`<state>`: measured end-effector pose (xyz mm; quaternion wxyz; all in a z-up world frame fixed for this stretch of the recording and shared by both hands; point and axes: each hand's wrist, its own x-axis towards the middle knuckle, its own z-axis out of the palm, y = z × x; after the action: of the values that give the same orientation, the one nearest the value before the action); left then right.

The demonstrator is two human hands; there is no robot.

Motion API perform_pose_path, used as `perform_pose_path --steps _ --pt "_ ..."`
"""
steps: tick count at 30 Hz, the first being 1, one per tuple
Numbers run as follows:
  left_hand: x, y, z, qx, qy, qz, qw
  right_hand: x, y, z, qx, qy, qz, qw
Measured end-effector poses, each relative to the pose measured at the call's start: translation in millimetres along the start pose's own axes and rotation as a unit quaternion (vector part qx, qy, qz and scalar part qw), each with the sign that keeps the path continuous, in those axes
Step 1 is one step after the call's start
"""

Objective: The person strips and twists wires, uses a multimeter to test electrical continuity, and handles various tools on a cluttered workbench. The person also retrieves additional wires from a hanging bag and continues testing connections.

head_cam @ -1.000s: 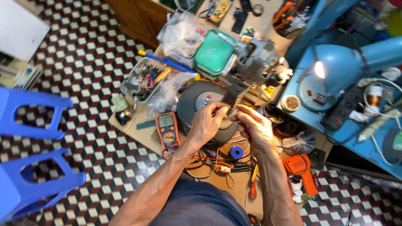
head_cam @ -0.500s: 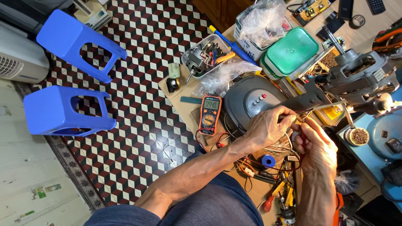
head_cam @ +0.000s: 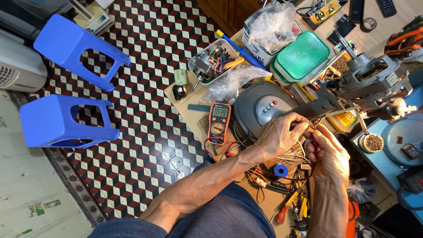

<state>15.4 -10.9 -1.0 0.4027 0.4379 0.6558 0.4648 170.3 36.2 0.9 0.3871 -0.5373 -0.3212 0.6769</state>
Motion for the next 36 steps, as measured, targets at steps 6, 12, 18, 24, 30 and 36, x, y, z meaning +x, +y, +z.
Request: perform_pose_path --steps 6,12,18,24,30,36 --pt "0.1 1.9 -3.5 -0.003 -0.006 -0.002 1.0 -0.4 -0.2 2.3 0.009 -0.004 0.003 1.0" --pt "-2.4 4.1 -5.5 -0.018 -0.022 0.002 1.0 -2.3 -2.1 4.5 0.0 0.005 0.0 1.0" --pt "-3.4 2.9 -4.4 -0.003 -0.021 0.009 1.0 -4.3 -1.9 5.5 0.002 0.009 -0.002 1.0" --pt "-3.1 1.9 -1.3 0.0 -0.007 0.019 1.0 -4.1 -2.7 4.9 0.005 0.012 -0.004 1.0" --pt "-3.9 0.6 0.4 -0.005 0.007 0.017 1.0 -3.1 0.9 6.1 0.034 0.007 -0.002 0.999" --pt "-3.3 1.0 2.9 0.008 0.017 0.031 0.999 1.5 4.0 -0.2 0.025 0.004 0.001 1.0"
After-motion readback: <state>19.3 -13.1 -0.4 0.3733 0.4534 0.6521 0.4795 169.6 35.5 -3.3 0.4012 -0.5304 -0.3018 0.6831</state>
